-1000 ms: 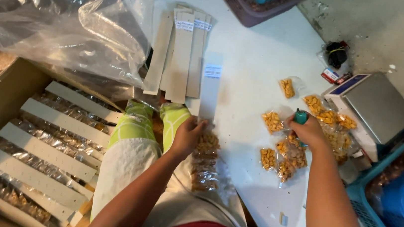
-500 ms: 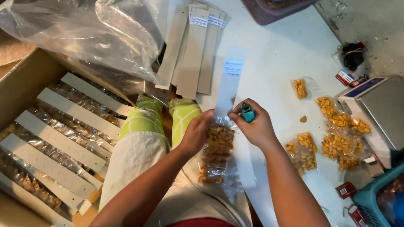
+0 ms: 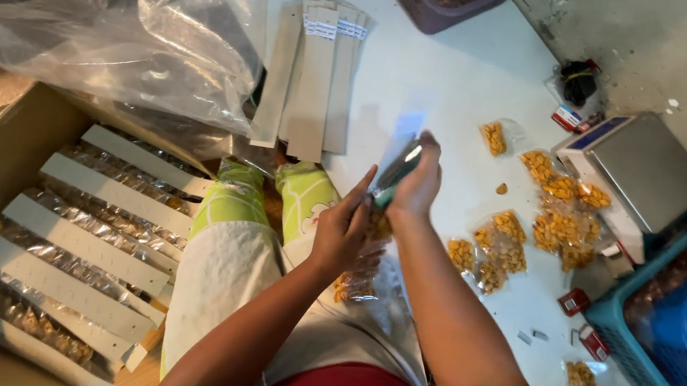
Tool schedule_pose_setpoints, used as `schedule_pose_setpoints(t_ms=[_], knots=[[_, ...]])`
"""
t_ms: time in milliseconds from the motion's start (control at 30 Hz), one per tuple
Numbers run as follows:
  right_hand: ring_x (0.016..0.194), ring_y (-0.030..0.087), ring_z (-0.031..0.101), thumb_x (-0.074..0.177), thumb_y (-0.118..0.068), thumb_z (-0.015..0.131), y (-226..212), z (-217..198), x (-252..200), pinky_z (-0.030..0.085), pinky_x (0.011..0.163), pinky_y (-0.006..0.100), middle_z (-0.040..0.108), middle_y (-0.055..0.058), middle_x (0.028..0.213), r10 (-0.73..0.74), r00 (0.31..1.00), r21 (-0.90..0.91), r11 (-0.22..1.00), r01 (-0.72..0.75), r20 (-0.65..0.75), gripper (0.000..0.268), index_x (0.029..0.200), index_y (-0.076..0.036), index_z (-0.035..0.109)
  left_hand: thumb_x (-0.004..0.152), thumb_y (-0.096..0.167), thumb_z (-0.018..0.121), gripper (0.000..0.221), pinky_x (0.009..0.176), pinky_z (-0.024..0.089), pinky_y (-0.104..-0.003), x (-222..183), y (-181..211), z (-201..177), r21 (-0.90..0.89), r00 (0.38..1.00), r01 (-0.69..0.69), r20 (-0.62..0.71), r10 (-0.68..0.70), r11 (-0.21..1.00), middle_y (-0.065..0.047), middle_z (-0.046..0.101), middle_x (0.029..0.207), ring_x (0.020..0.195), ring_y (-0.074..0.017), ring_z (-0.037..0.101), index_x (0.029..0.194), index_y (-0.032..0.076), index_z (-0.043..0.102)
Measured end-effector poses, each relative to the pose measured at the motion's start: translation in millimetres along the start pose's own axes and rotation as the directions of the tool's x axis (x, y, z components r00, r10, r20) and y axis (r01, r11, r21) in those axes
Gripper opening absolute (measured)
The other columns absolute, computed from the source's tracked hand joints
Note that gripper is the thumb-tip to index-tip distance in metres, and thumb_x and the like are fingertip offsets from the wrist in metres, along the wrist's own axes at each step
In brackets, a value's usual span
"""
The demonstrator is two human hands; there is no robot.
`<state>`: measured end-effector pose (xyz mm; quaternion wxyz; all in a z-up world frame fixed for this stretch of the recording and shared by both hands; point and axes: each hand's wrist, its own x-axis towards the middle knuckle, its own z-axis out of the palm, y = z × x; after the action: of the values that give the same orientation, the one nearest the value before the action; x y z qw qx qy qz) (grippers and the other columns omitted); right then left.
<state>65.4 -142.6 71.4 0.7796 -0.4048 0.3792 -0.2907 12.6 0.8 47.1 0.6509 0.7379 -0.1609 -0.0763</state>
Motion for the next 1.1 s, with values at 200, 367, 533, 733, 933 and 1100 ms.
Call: schedule_pose_setpoints(t_ms=[200, 367, 533, 733, 933, 1100], knots=[[0.072, 0.021, 0.065, 0.088, -0.045, 0.071, 28, -38, 44, 0.055, 0.072, 0.038, 0.068, 0.007, 0.084, 0.07, 0.992, 0.145, 0.986, -0.085, 0.108, 0.031, 0.089, -0.015, 0.062, 0.098, 0.019, 0.059, 0.047, 0.098, 0.053, -0.049, -3, -13, 7, 0.003, 0.998, -0.04, 0.046, 0.04, 0.999, -0.013, 0.071, 0.13, 0.116, -0.039, 0.067, 0.145, 0.024, 0.06], [0.096, 0.032, 0.068, 0.083, -0.034, 0.075, -24, -117, 53, 0.053, 0.08, 0.05, 0.068, 0.015, 0.108, -0.036, 0.996, -0.755, 0.65, 0.082, 0.077, 0.05, 0.123, -0.009, 0.059, 0.098, 0.022, 0.063, 0.032, 0.094, 0.053, -0.043, 25, -53, 7, -0.208, 0.97, 0.24, 0.004, -0.245, 0.948, -0.013, 0.073, 0.11, 0.104, -0.0255, 0.066, 0.127, 0.012, 0.07], [0.118, 0.043, 0.067, 0.082, -0.041, 0.079, -52, -224, 62, 0.051, 0.098, 0.062, 0.054, 0.022, 0.14, -0.113, 0.993, -0.951, -0.305, -0.055, -0.021, 0.072, 0.144, -0.011, 0.056, 0.088, 0.043, 0.082, 0.076, 0.094, 0.054, -0.057, 62, -72, -2, -0.436, 0.79, 0.541, -0.03, -0.612, 0.719, -0.025, 0.07, 0.119, 0.108, -0.0335, 0.071, 0.145, 0.002, 0.052], [0.105, 0.038, 0.07, 0.08, -0.035, 0.08, -62, -220, 34, 0.057, 0.088, 0.048, 0.074, 0.015, 0.101, -0.275, 0.932, -0.965, 0.047, 0.259, 0.237, 0.036, 0.111, -0.017, 0.074, 0.093, 0.034, 0.077, 0.045, 0.09, 0.059, -0.05, 60, -107, 17, -0.3, 0.793, 0.595, 0.068, -0.605, 0.746, -0.019, 0.075, 0.112, 0.103, -0.0307, 0.074, 0.134, 0.017, 0.068], [0.058, 0.014, 0.066, 0.079, -0.003, 0.08, -67, -118, -15, 0.057, 0.059, 0.027, 0.069, 0.005, 0.067, 0.147, 0.817, -0.664, 0.671, 0.331, 0.557, 0.015, 0.093, -0.003, 0.075, 0.091, 0.011, 0.072, 0.033, 0.066, 0.059, -0.035, 48, -58, 6, -0.232, 0.951, 0.305, 0.128, -0.282, 0.924, -0.012, 0.074, 0.09, 0.076, -0.0192, 0.068, 0.125, 0.012, 0.07], [0.055, 0.014, 0.065, 0.087, -0.013, 0.081, -19, -75, 0, 0.053, 0.059, 0.027, 0.067, 0.006, 0.06, -0.004, 0.845, -0.638, 0.654, 0.406, 0.534, 0.009, 0.092, -0.008, 0.074, 0.106, 0.043, 0.055, 0.036, 0.101, 0.049, -0.04, 33, -7, 1, -0.495, 0.943, 0.323, 0.099, -0.317, 0.807, -0.002, 0.069, 0.102, 0.098, -0.0124, 0.056, 0.112, 0.015, 0.077]])
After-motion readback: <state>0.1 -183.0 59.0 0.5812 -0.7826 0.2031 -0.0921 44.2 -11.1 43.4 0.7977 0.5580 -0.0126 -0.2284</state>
